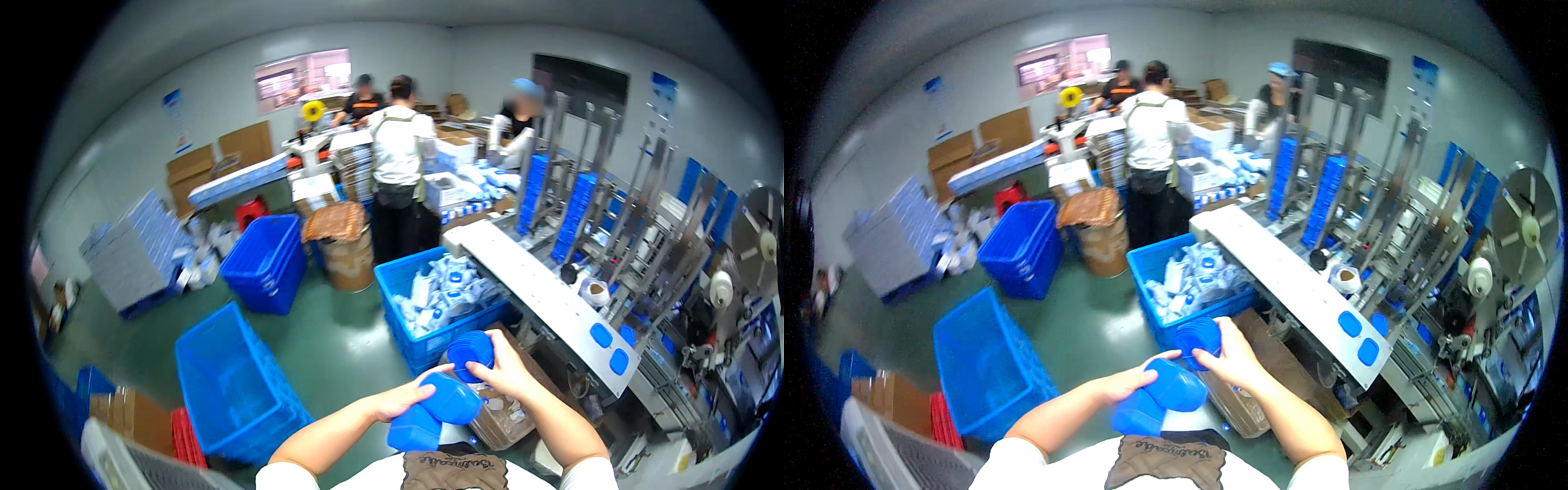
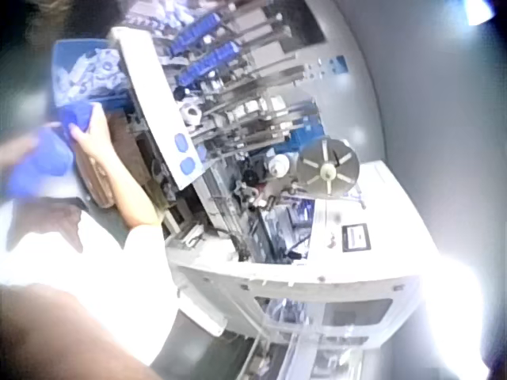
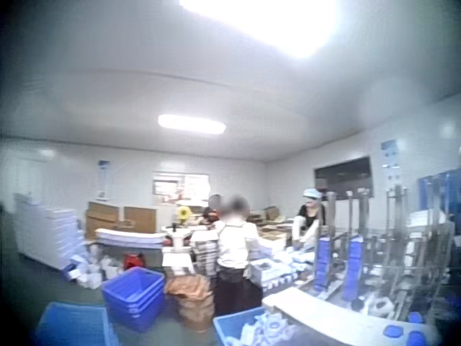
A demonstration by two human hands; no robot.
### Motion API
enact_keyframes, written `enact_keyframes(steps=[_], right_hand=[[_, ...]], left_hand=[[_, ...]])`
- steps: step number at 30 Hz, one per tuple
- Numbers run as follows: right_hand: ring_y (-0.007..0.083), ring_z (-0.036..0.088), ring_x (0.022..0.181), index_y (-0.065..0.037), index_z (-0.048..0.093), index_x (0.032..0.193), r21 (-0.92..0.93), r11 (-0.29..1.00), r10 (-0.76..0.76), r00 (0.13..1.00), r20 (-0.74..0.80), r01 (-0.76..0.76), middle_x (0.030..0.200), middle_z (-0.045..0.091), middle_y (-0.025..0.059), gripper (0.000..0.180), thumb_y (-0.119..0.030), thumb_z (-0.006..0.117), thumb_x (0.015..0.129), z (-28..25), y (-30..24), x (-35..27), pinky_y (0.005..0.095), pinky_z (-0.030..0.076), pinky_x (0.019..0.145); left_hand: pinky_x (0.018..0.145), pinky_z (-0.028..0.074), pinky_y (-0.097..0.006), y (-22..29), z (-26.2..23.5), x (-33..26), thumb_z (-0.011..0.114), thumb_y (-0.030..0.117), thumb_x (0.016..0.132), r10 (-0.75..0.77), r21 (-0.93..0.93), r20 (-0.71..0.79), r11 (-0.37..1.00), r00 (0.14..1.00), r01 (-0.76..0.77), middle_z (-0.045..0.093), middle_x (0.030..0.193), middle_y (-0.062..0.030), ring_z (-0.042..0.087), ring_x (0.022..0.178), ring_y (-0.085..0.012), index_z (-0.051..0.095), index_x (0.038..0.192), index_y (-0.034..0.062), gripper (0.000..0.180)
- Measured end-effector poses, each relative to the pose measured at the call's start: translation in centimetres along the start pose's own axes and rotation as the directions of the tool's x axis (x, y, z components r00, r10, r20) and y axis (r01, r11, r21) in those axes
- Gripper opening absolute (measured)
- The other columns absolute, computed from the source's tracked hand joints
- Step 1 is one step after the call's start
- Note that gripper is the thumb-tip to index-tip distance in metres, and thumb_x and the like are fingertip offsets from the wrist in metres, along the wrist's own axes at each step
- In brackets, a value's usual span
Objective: The person takes stacks of blue plastic lids from a large box, places them into an automated packaging machine feeder, and then moves to a table to organize packed wet-wipe style pouches.
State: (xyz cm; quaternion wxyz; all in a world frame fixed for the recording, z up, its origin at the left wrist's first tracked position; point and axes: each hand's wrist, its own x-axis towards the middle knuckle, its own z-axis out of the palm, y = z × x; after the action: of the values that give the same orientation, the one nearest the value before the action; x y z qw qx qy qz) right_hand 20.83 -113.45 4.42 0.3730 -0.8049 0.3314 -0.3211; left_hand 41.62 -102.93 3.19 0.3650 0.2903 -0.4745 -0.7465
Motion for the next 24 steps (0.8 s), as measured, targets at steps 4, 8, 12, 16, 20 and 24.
enact_keyframes(steps=[4, 8, 12, 16, 20, 24], right_hand=[[0.0363, 0.046, 0.099, 0.001, 0.040, 0.111, -0.269, 0.962, -0.097, 0.976, -0.194, 0.042, 0.103, 0.047, 0.0209, 0.055, -0.027, 0.066, 0.071, -2.4, 3.5, 5.2, 0.0412, 0.039, 0.085], [0.0364, 0.045, 0.101, 0.003, 0.038, 0.113, -0.328, 0.945, -0.085, 0.971, -0.223, 0.007, 0.105, 0.045, 0.0222, 0.058, -0.028, 0.065, 0.072, -4.9, 8.9, 10.6, 0.0409, 0.038, 0.087], [0.0232, 0.049, 0.101, -0.006, 0.044, 0.110, 0.641, 0.661, 0.512, 0.859, -0.005, -0.391, 0.110, 0.051, 0.0109, 0.041, -0.028, 0.059, 0.080, -8.0, 15.5, 17.6, 0.0399, 0.036, 0.087], [0.0188, 0.051, 0.101, -0.011, 0.045, 0.116, 0.846, 0.439, 0.629, 0.776, -0.051, -0.301, 0.114, 0.053, 0.0067, 0.039, -0.024, 0.057, 0.081, -12.6, 17.6, 24.7, 0.0410, 0.037, 0.087], [0.0272, 0.037, 0.118, 0.000, 0.015, 0.133, 0.153, 0.977, 0.028, 0.617, -0.786, 0.151, 0.130, 0.032, 0.0203, 0.081, -0.040, 0.062, 0.079, -25.9, 11.1, 32.7, 0.0406, 0.029, 0.100], [0.0305, 0.044, 0.105, -0.007, 0.036, 0.121, -0.885, 0.360, -0.861, 0.261, -0.437, -0.294, 0.110, 0.046, 0.0164, 0.059, -0.025, 0.067, 0.075, -42.5, 3.0, 37.3, 0.0411, 0.034, 0.092]], left_hand=[[0.105, 0.022, -0.036, 0.9, -5.6, 9.4, 0.047, 0.047, 0.087, -0.027, 0.330, 0.087, 0.944, 0.996, -0.003, 0.025, 0.138, -0.0133, 0.025, 0.128, -0.0235, 0.010, 0.140, 0.0134, 0.072], [0.099, 0.029, -0.034, 2.4, -9.3, 17.7, 0.046, 0.049, 0.087, -0.115, 0.422, 0.059, 0.903, 0.992, 0.080, 0.033, 0.127, -0.0160, 0.033, 0.120, -0.0219, 0.019, 0.131, 0.0061, 0.067], [0.095, 0.032, -0.032, 3.6, -11.3, 24.4, 0.043, 0.049, 0.088, -0.134, 0.314, -0.033, 0.939, 0.990, 0.138, 0.038, 0.118, -0.0136, 0.038, 0.112, -0.0197, 0.022, 0.125, 0.0067, 0.060], [0.094, 0.035, -0.033, 4.4, -13.4, 28.2, 0.044, 0.045, 0.089, -0.125, 0.043, -0.100, 0.991, 0.987, 0.130, 0.039, 0.119, -0.0119, 0.040, 0.110, -0.0184, 0.020, 0.127, 0.0056, 0.060], [0.091, 0.041, -0.039, 6.5, -17.2, 27.3, 0.042, 0.047, 0.089, -0.196, -0.305, -0.253, 0.946, 0.948, 0.114, 0.045, 0.120, -0.0174, 0.049, 0.104, -0.0250, 0.023, 0.134, 0.0051, 0.064], [0.062, 0.049, -0.043, 8.3, -21.4, 27.6, 0.045, 0.059, 0.081, -0.121, -0.549, -0.261, 0.835, 0.958, -0.044, 0.056, 0.099, -0.0166, 0.055, 0.068, -0.0254, 0.041, 0.125, 0.0073, 0.068]])
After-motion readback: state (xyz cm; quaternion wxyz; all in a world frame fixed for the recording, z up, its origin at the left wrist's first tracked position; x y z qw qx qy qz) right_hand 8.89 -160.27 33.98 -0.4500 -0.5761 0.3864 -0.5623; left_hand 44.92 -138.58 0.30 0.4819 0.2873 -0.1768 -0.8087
